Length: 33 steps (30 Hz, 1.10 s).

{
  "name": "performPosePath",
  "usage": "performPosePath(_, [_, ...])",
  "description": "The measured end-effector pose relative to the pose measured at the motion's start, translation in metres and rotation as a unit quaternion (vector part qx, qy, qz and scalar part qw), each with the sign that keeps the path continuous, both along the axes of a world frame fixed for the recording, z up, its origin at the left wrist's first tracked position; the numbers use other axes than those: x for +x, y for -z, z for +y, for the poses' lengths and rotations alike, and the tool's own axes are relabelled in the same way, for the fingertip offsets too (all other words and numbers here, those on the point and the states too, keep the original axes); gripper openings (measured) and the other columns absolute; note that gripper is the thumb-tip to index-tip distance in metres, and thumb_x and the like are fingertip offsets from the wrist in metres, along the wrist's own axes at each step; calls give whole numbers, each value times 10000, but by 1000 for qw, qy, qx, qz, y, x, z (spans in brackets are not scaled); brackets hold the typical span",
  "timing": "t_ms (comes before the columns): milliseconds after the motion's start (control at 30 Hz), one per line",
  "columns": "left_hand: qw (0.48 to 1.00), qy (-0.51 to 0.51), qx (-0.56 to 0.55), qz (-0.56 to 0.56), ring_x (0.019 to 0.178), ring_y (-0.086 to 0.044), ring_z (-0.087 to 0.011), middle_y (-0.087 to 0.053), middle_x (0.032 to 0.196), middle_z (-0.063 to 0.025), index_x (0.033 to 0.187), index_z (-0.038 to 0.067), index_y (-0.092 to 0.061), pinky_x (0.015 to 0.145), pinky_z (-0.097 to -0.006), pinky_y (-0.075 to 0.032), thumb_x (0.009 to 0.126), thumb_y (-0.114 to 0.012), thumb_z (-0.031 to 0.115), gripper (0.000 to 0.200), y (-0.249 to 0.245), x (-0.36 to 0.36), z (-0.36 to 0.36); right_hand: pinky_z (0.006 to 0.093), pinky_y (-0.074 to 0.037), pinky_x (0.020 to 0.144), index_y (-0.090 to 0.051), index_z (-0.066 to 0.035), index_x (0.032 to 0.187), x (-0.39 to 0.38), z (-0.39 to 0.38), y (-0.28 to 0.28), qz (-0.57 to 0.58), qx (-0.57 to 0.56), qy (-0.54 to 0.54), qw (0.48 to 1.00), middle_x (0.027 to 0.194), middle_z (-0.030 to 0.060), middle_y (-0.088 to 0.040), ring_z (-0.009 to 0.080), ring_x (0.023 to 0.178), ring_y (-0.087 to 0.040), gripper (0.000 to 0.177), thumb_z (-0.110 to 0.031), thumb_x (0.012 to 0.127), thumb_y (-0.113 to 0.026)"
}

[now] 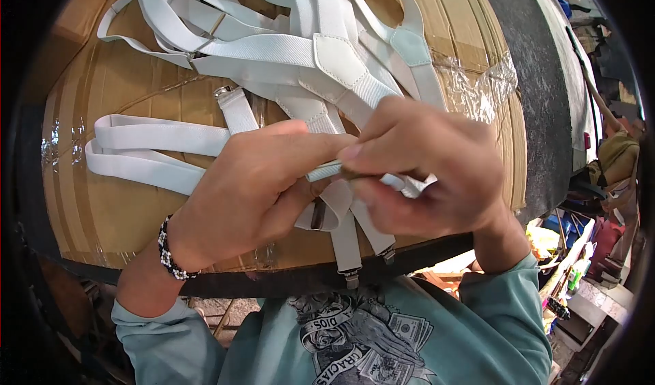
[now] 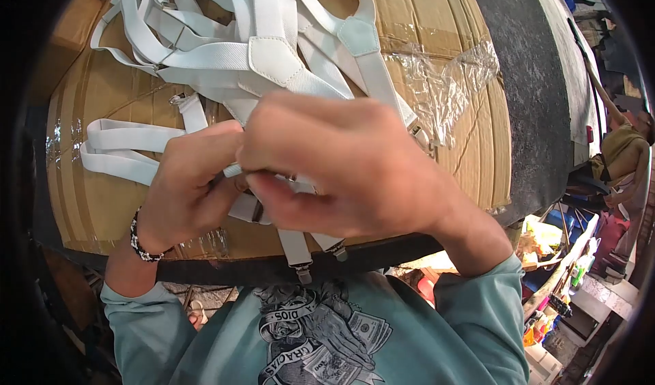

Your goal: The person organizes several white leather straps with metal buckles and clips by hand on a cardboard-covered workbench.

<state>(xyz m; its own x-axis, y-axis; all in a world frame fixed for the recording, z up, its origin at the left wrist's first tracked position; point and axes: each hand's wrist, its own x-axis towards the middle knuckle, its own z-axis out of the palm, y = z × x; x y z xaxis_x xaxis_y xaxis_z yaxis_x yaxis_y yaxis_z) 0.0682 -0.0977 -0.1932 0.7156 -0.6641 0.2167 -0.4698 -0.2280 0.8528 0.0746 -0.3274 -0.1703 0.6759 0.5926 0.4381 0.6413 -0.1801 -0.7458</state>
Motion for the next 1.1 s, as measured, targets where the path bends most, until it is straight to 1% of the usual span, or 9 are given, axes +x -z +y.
performPosePath(100, [999,-8,-33,-8,773,-611,-379,-617,837,-173,1175,25,-671,686,-431,-486,783,-650,-81,407,5,-1,-2,293,-491,535,-663,-14,956,0,-4,5,-3,-30,-4,1000,804,99,-646,192,636,-635,261,78,720,-724])
performPosePath(133, [1000,-9,-15,-4,773,-608,-380,-622,838,-175,1179,21,-668,688,-432,-488,780,-648,-83,413,2,0,-2,299,-491,541,-654,-16,951,0,-7,6,4,-38,-3,999,804,97,-638,202,644,-634,251,76,727,-719])
performPosePath(200, [1000,-12,21,4,773,-603,-383,-630,840,-181,1187,14,-664,693,-433,-491,774,-643,-86,425,-4,1,-3,349,-499,591,-588,-27,913,-1,-12,4,58,-44,8,997,806,89,-592,279,679,-612,207,68,763,-695])
performPosePath(333, [999,-18,29,5,774,-599,-385,-643,848,-186,1198,2,-657,696,-436,-493,769,-635,-84,439,-5,0,-4,237,-442,489,-670,28,938,3,-16,5,41,-2,44,998,803,104,-663,126,591,-613,228,105,726,-708])
performPosePath(433, [1000,-5,-11,-21,758,-594,-376,-631,822,-174,1203,8,-656,685,-433,-486,769,-635,-78,443,0,1,-3,237,-412,471,-661,29,929,0,-1,2,-11,8,12,1000,781,109,-653,127,567,-585,228,115,724,-708])
performPosePath(533, [999,-5,-39,-30,746,-587,-368,-615,800,-166,1208,12,-655,676,-429,-478,762,-633,-77,456,9,1,-3,242,-430,482,-671,21,949,1,-3,5,21,-3,-7,1000,775,100,-642,142,581,-596,244,112,726,-709])
performPosePath(700, [1000,-6,-11,11,743,-583,-371,-621,818,-177,1209,-4,-649,678,-428,-476,751,-616,-82,466,-1,0,-4,243,-456,502,-674,21,953,1,-11,6,41,-14,15,999,787,91,-643,146,598,-615,248,114,724,-701])
performPosePath(900, [996,9,-39,-75,818,-634,-379,-662,895,-193,1213,1,-652,726,-425,-516,756,-606,-77,466,11,3,-4,242,-450,496,-676,32,949,-2,-2,-1,30,2,6,1000,781,92,-646,131,608,-621,233,114,731,-693])
performPosePath(1100, [999,4,19,-29,848,-645,-401,-680,929,-190,1181,-15,-655,757,-439,-527,748,-613,-75,438,-5,1,-4,248,-418,478,-671,40,963,3,-18,7,49,-30,34,998,781,76,-652,90,608,-579,246,114,730,-698])
